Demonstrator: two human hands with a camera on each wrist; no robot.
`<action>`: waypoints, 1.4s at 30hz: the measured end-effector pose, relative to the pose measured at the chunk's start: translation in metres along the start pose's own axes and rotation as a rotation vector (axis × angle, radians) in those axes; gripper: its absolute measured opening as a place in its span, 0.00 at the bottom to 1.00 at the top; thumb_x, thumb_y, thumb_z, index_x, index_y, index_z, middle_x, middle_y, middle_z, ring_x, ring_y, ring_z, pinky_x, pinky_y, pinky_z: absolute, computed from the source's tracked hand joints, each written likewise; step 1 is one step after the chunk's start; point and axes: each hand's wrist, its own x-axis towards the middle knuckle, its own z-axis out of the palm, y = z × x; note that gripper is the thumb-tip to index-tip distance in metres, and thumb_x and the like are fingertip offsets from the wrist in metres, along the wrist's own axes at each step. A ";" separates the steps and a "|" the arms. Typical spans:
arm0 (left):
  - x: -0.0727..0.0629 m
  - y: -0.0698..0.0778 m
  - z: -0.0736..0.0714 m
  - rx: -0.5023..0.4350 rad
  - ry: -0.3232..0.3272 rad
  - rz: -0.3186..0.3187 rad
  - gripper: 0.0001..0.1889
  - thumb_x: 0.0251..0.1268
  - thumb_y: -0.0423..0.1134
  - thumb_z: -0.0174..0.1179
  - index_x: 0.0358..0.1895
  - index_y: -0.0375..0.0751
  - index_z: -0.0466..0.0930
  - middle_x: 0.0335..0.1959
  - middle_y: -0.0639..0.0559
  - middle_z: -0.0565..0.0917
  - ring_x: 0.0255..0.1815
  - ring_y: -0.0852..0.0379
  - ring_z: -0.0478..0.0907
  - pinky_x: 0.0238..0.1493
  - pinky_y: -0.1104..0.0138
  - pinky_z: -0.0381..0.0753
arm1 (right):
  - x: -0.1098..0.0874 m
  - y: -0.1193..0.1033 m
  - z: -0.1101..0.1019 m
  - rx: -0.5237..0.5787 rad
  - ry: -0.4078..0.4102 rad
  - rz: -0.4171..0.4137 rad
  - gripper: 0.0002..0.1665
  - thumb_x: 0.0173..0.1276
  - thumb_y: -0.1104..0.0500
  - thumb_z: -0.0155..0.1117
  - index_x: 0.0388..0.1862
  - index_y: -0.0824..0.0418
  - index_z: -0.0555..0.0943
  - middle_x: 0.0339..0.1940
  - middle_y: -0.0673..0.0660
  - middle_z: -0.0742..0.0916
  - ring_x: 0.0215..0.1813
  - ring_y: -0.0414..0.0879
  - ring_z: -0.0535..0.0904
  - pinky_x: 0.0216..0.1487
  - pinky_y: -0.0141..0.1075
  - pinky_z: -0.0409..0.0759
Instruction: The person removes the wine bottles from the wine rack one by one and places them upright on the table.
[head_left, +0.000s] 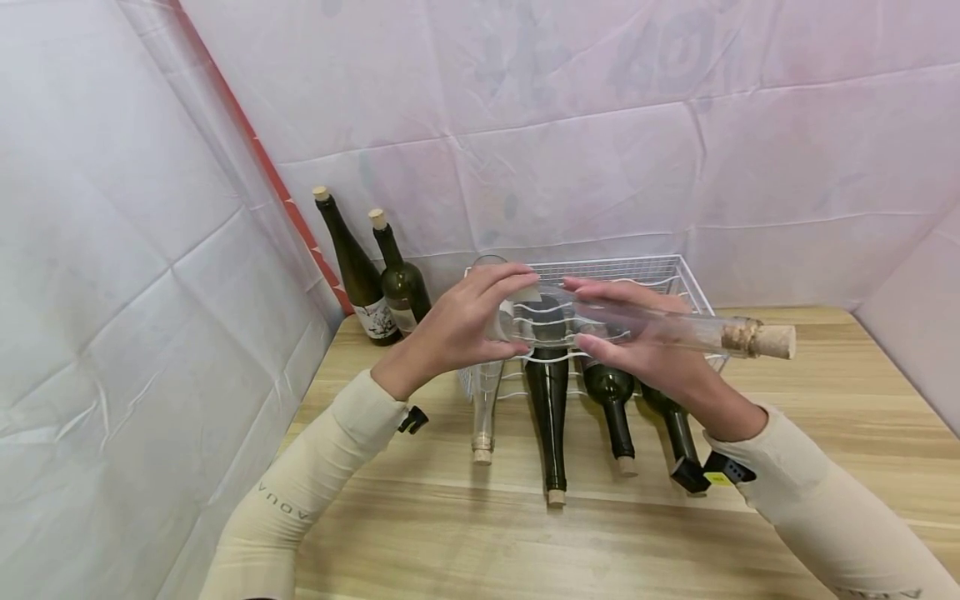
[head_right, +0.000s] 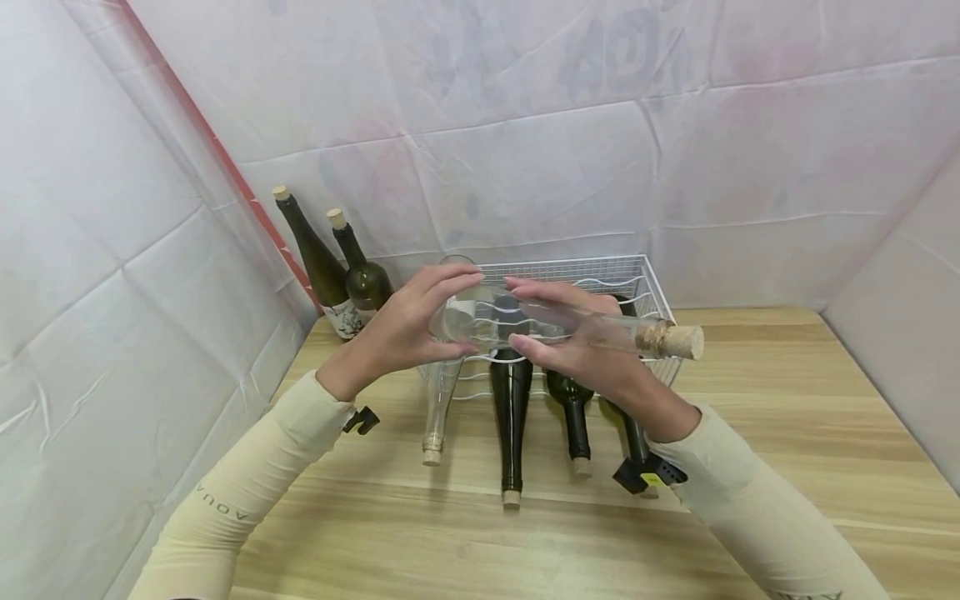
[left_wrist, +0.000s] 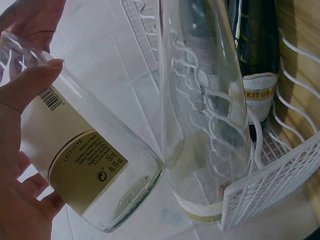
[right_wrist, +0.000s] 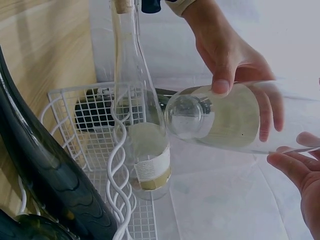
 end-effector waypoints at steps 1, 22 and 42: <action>0.000 0.001 0.000 0.002 -0.001 0.002 0.47 0.48 0.49 0.83 0.73 0.38 0.70 0.71 0.42 0.75 0.73 0.47 0.73 0.80 0.61 0.68 | 0.000 0.000 0.000 0.018 0.000 -0.007 0.37 0.45 0.89 0.69 0.59 0.78 0.79 0.68 0.53 0.85 0.67 0.40 0.84 0.61 0.38 0.84; -0.004 0.005 -0.011 0.037 0.009 -0.012 0.43 0.50 0.50 0.81 0.70 0.40 0.74 0.66 0.45 0.82 0.69 0.48 0.77 0.77 0.61 0.72 | 0.005 -0.001 0.006 0.088 -0.032 0.028 0.37 0.52 0.86 0.69 0.64 0.77 0.76 0.69 0.57 0.84 0.68 0.43 0.83 0.64 0.39 0.83; -0.017 0.000 -0.017 0.034 0.042 -0.053 0.44 0.48 0.49 0.82 0.70 0.40 0.74 0.66 0.46 0.82 0.65 0.49 0.79 0.73 0.60 0.76 | 0.006 -0.003 0.010 -0.062 -0.029 0.101 0.40 0.57 0.79 0.74 0.70 0.66 0.76 0.68 0.67 0.82 0.63 0.37 0.85 0.49 0.34 0.88</action>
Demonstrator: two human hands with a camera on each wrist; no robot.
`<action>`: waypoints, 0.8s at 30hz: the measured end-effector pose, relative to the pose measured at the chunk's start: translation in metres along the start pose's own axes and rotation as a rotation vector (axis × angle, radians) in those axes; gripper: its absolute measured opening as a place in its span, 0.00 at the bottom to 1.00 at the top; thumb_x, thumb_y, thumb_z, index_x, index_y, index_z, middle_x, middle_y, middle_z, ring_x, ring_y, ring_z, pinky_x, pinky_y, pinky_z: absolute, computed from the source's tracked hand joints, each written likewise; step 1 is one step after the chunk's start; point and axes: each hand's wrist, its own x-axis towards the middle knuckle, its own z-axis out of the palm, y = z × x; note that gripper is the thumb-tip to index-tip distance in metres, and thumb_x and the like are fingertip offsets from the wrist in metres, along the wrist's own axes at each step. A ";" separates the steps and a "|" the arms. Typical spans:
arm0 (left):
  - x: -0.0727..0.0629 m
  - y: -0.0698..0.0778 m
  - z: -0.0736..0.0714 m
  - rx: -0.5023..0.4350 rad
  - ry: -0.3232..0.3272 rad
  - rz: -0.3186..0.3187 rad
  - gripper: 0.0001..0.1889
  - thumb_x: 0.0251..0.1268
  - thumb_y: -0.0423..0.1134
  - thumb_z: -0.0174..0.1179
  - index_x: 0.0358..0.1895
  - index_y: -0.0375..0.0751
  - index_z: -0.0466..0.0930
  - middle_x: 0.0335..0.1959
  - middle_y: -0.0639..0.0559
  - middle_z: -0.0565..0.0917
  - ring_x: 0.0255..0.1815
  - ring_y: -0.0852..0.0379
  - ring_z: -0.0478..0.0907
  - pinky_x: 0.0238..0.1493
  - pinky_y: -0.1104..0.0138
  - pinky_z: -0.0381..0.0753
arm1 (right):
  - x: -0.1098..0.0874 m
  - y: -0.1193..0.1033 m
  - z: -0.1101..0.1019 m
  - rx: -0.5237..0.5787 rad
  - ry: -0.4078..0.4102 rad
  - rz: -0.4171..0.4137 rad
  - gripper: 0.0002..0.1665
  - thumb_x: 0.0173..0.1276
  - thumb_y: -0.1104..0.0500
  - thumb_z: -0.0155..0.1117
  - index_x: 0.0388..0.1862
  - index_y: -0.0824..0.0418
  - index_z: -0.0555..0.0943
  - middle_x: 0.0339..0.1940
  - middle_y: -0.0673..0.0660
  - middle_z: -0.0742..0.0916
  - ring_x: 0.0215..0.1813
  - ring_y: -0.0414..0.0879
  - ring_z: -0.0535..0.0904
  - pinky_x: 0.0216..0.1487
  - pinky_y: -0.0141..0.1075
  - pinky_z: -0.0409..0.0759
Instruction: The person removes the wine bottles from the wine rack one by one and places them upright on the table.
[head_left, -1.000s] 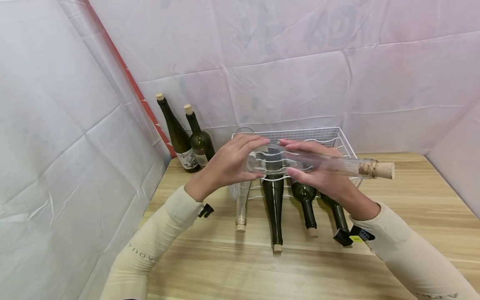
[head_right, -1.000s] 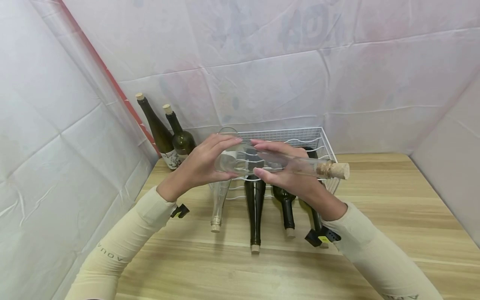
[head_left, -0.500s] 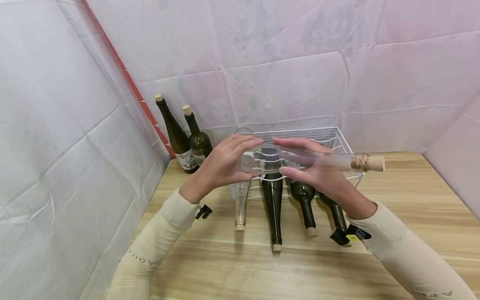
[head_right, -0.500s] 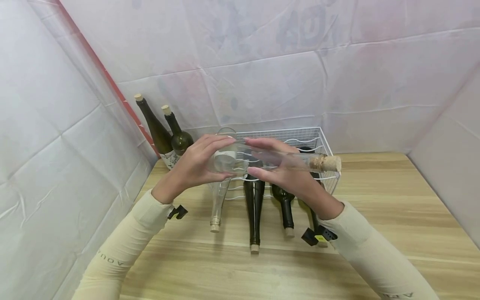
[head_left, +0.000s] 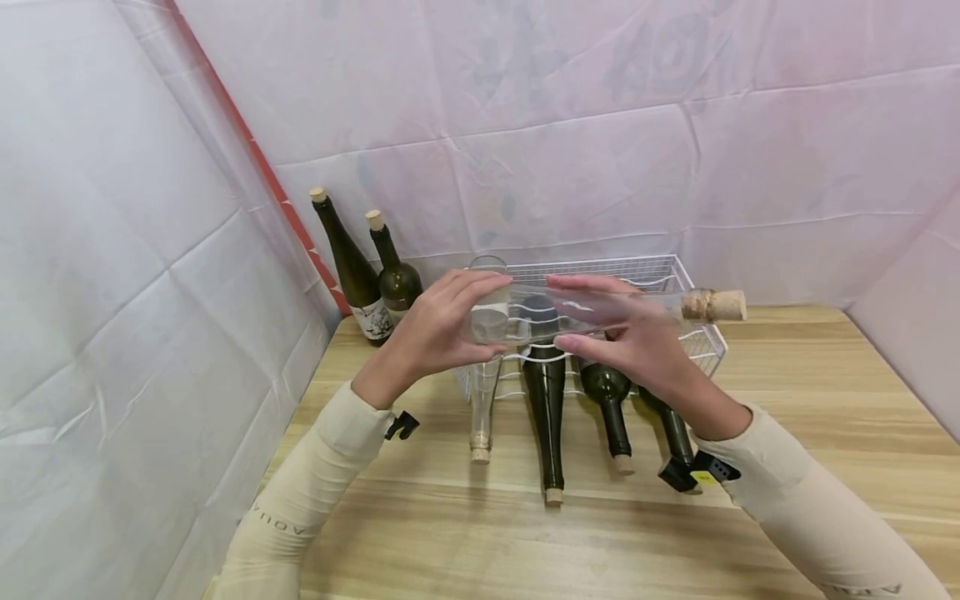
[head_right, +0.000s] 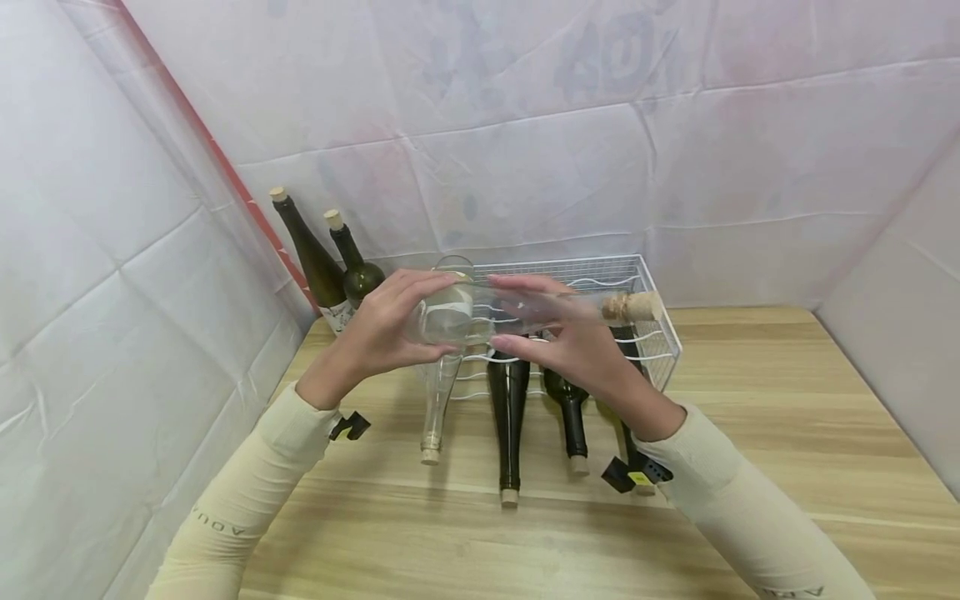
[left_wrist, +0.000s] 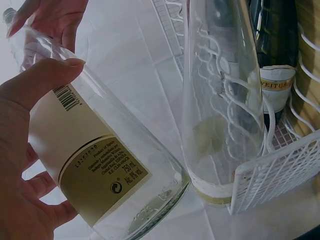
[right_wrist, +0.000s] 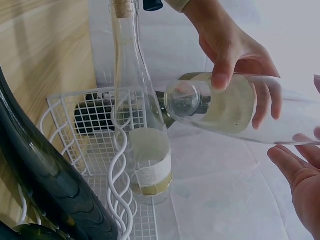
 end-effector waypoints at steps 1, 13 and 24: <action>-0.001 0.000 0.000 -0.002 0.003 -0.006 0.44 0.47 0.49 0.82 0.70 0.40 0.74 0.66 0.45 0.82 0.65 0.48 0.79 0.73 0.60 0.76 | 0.000 0.000 0.000 -0.016 0.005 0.007 0.40 0.57 0.78 0.74 0.70 0.65 0.77 0.68 0.67 0.83 0.62 0.36 0.86 0.47 0.34 0.88; -0.010 -0.005 -0.001 -0.007 0.030 -0.074 0.46 0.44 0.48 0.84 0.69 0.39 0.74 0.64 0.45 0.83 0.60 0.48 0.80 0.63 0.57 0.82 | 0.003 0.008 -0.001 0.121 0.006 0.016 0.39 0.57 0.80 0.72 0.69 0.73 0.74 0.66 0.49 0.86 0.63 0.38 0.85 0.62 0.33 0.84; -0.022 -0.015 0.000 -0.044 0.072 -0.181 0.46 0.42 0.44 0.84 0.69 0.38 0.73 0.61 0.42 0.83 0.57 0.46 0.79 0.54 0.55 0.85 | -0.003 0.013 0.000 0.181 0.017 0.049 0.34 0.58 0.80 0.71 0.65 0.76 0.75 0.68 0.62 0.84 0.69 0.44 0.82 0.70 0.34 0.79</action>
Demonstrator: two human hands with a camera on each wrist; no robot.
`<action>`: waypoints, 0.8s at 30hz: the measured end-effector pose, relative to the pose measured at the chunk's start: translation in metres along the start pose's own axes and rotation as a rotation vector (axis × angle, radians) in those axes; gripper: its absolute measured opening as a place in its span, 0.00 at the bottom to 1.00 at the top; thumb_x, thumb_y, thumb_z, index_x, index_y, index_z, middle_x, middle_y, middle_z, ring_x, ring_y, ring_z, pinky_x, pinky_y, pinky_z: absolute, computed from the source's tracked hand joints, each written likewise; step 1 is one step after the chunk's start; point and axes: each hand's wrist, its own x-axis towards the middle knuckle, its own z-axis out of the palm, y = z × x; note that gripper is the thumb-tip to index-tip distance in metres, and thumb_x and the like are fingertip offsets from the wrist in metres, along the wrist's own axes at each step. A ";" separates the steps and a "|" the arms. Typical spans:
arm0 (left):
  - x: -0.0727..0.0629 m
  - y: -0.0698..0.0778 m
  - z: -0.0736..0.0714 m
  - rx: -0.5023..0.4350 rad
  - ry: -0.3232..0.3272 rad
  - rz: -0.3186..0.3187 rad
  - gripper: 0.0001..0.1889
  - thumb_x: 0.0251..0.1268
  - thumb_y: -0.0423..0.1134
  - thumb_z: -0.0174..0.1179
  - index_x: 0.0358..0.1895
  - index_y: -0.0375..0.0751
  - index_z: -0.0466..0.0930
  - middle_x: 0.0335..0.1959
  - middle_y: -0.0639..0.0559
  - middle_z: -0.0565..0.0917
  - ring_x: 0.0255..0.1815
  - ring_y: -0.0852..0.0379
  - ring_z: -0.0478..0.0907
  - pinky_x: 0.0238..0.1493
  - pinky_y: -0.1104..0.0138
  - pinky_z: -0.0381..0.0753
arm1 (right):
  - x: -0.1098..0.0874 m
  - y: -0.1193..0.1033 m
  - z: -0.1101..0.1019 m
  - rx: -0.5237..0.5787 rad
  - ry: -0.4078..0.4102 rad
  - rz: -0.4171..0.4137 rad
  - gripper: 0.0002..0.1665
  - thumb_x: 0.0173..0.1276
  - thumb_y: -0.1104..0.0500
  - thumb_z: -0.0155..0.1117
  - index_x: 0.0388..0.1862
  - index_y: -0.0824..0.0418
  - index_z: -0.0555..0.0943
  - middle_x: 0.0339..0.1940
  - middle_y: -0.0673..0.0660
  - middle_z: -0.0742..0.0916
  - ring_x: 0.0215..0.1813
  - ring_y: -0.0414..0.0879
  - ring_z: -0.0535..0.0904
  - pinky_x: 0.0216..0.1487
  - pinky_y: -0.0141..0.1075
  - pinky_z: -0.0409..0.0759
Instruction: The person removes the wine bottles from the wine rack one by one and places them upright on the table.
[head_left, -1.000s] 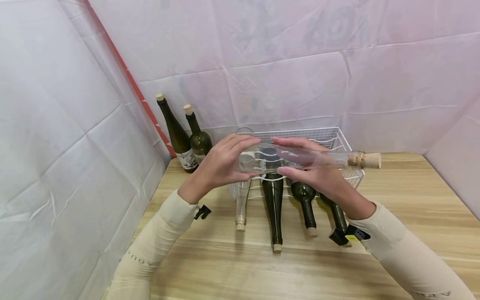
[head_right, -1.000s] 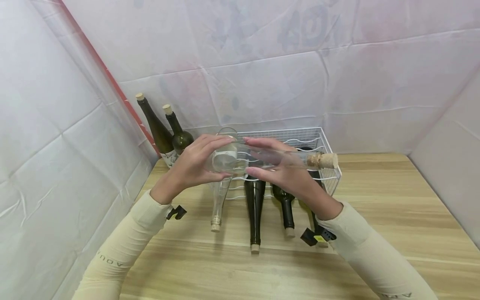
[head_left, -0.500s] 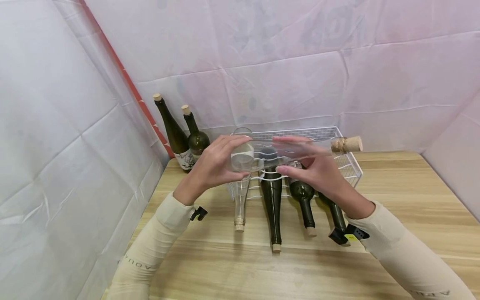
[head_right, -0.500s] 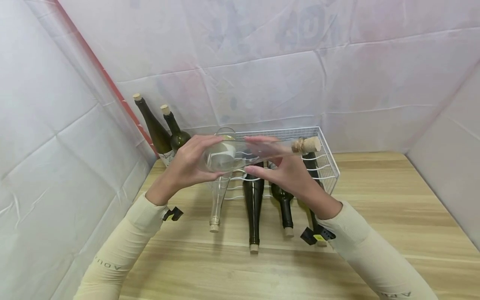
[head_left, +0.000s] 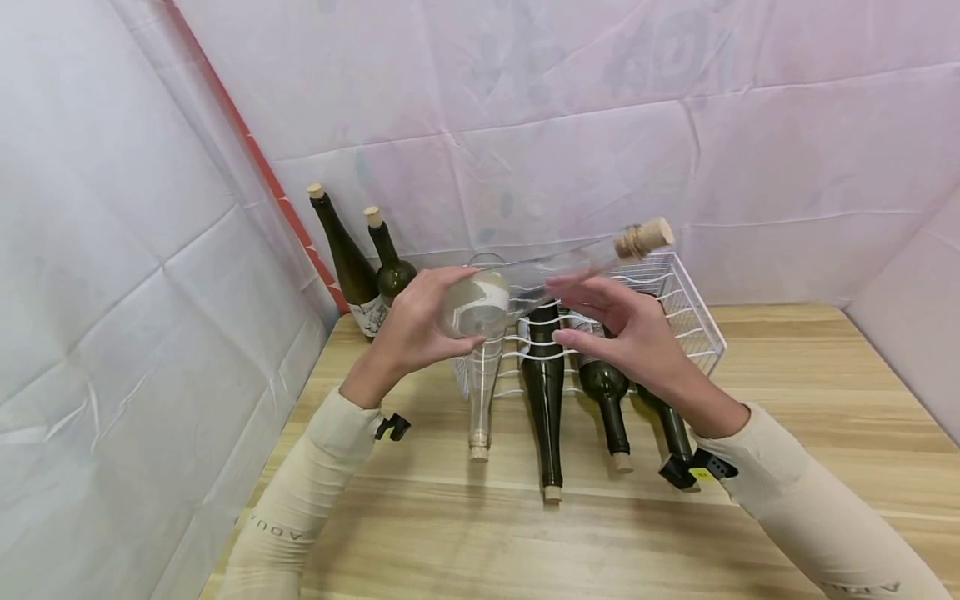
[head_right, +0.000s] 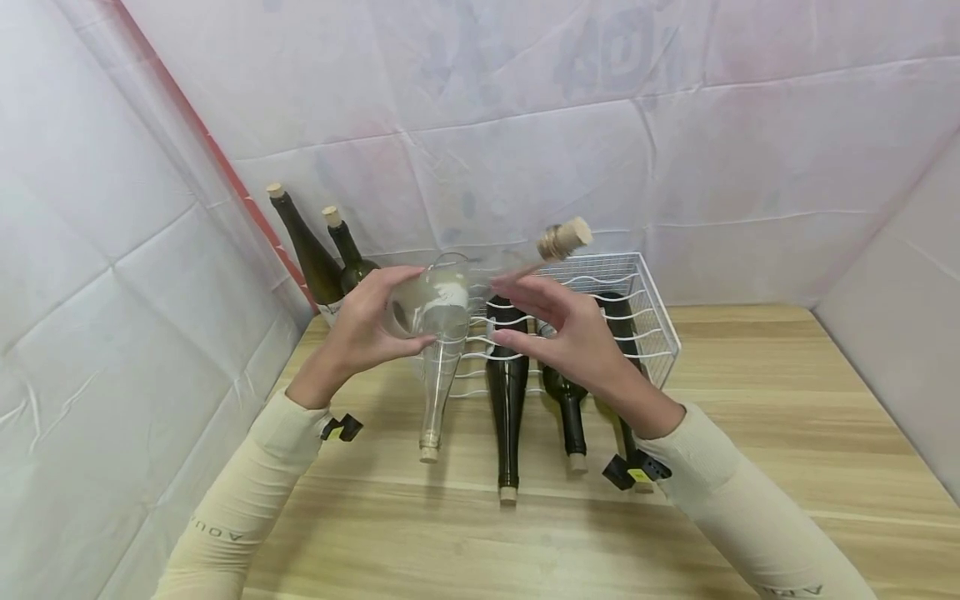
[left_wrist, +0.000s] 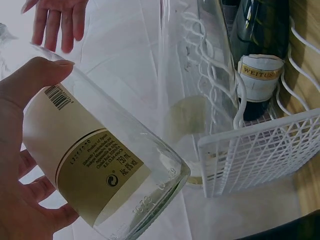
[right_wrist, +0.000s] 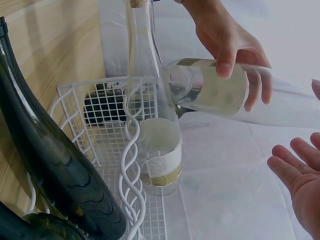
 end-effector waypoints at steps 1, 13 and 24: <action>-0.002 -0.002 0.000 -0.010 0.011 -0.016 0.46 0.41 0.44 0.84 0.69 0.38 0.73 0.60 0.41 0.83 0.57 0.45 0.80 0.54 0.55 0.85 | 0.000 0.001 0.000 -0.018 0.001 0.005 0.35 0.58 0.80 0.72 0.66 0.76 0.75 0.67 0.65 0.84 0.69 0.44 0.82 0.69 0.33 0.79; -0.024 -0.019 -0.003 -0.113 0.106 -0.238 0.47 0.41 0.39 0.85 0.69 0.36 0.72 0.59 0.39 0.83 0.55 0.43 0.80 0.48 0.53 0.85 | -0.005 0.016 0.000 -0.299 -0.010 -0.083 0.38 0.49 0.77 0.80 0.62 0.69 0.82 0.62 0.68 0.86 0.67 0.36 0.82 0.67 0.30 0.80; -0.044 -0.035 -0.002 -0.178 0.174 -0.426 0.47 0.41 0.36 0.84 0.68 0.37 0.68 0.58 0.41 0.84 0.53 0.44 0.80 0.45 0.52 0.84 | -0.002 0.030 0.007 -0.458 -0.015 -0.309 0.32 0.60 0.52 0.81 0.58 0.70 0.84 0.55 0.68 0.90 0.65 0.36 0.83 0.67 0.24 0.78</action>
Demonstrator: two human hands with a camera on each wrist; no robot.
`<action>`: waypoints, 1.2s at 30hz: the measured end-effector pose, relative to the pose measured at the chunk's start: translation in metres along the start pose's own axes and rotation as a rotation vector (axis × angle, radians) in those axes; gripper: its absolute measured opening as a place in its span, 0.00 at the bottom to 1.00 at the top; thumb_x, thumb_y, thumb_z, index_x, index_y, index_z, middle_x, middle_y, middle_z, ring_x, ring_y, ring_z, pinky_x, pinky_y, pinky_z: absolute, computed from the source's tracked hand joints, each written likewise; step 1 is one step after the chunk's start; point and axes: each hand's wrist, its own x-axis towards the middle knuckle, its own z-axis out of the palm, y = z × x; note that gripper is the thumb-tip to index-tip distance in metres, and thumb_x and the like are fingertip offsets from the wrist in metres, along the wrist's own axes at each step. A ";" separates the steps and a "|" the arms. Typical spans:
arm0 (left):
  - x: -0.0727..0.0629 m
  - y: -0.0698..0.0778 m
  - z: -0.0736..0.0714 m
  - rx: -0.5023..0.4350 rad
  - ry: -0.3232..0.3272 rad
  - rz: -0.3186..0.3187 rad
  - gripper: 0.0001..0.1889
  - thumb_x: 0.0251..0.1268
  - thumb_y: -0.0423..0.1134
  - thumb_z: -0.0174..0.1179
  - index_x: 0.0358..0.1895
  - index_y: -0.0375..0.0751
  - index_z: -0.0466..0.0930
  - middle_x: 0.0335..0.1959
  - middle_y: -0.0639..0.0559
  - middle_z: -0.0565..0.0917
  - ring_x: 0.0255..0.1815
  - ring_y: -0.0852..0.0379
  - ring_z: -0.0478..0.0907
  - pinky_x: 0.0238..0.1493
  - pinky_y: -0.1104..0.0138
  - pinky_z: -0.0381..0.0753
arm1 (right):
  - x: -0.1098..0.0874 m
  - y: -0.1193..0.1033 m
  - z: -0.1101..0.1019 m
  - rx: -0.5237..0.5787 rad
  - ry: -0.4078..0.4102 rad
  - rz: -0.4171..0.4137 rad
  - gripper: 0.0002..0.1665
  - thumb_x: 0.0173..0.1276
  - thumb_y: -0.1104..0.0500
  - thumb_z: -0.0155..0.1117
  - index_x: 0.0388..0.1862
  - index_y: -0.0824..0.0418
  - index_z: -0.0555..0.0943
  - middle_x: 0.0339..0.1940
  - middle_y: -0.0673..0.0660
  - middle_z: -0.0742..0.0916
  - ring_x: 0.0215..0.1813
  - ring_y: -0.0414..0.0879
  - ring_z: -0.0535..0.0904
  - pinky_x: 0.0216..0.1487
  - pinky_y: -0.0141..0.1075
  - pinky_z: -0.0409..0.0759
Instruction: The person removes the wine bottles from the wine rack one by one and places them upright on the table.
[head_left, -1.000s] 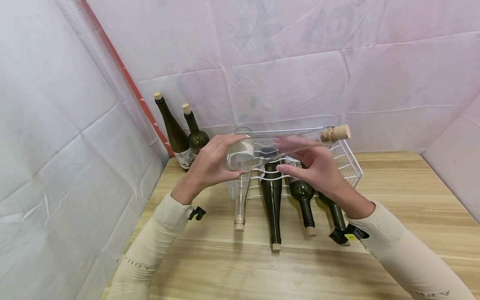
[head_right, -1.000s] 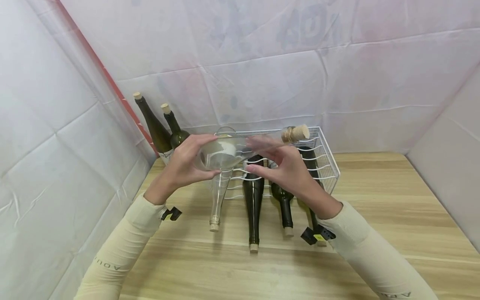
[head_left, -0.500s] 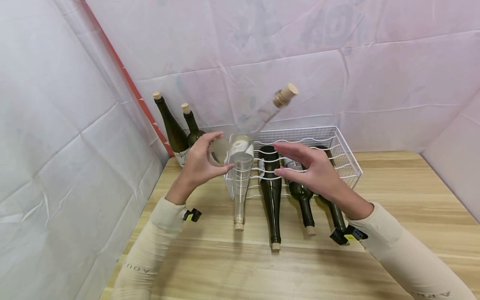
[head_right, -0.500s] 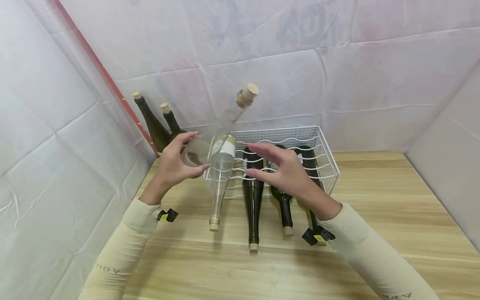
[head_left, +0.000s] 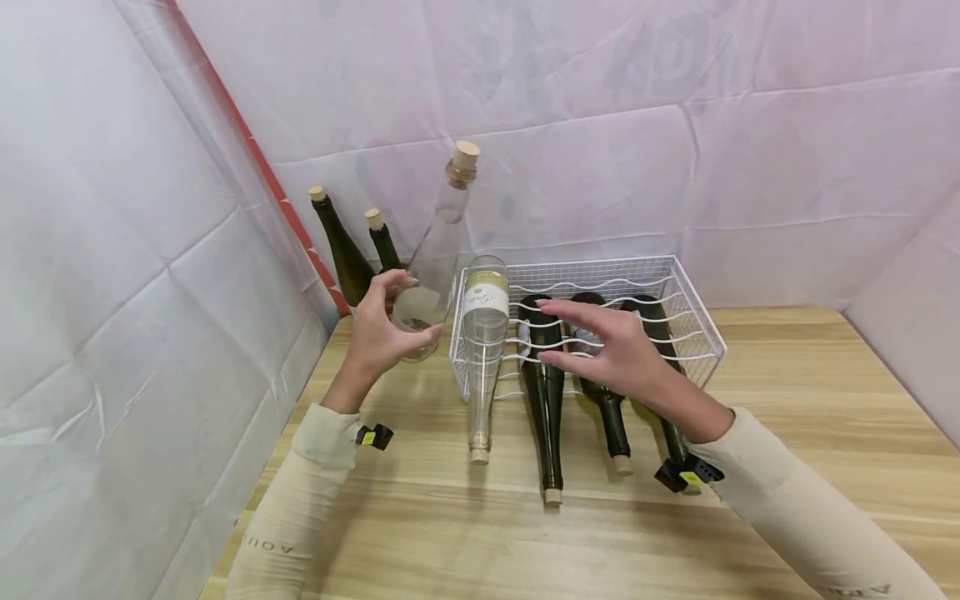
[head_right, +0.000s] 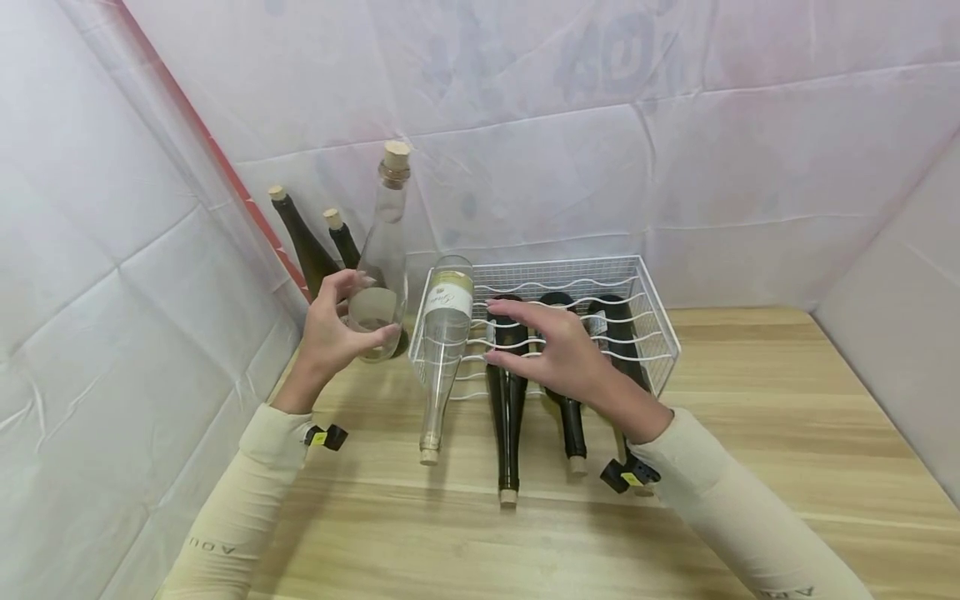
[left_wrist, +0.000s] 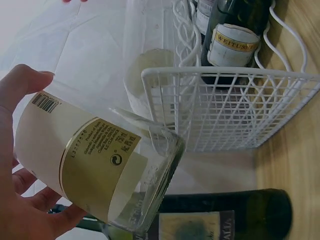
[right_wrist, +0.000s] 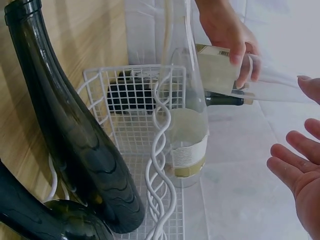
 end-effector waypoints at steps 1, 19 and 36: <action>-0.001 -0.001 -0.001 -0.002 0.003 -0.018 0.47 0.41 0.36 0.84 0.68 0.37 0.68 0.58 0.42 0.83 0.52 0.45 0.80 0.44 0.53 0.84 | 0.000 0.001 0.001 -0.021 -0.001 -0.023 0.33 0.65 0.47 0.77 0.58 0.70 0.84 0.54 0.67 0.90 0.63 0.40 0.85 0.67 0.23 0.77; -0.014 -0.019 -0.011 -0.039 0.034 -0.213 0.45 0.45 0.37 0.83 0.66 0.38 0.64 0.60 0.43 0.80 0.57 0.45 0.77 0.48 0.57 0.81 | -0.001 0.015 0.021 -0.244 -0.138 -0.228 0.27 0.72 0.50 0.71 0.59 0.69 0.83 0.60 0.67 0.87 0.61 0.61 0.85 0.61 0.52 0.85; -0.025 -0.040 -0.014 -0.090 0.062 -0.352 0.45 0.49 0.39 0.82 0.67 0.39 0.61 0.61 0.41 0.79 0.65 0.44 0.77 0.52 0.64 0.73 | -0.005 0.033 0.041 -0.417 -0.272 -0.375 0.34 0.50 0.60 0.85 0.57 0.67 0.84 0.60 0.65 0.87 0.63 0.60 0.84 0.58 0.47 0.88</action>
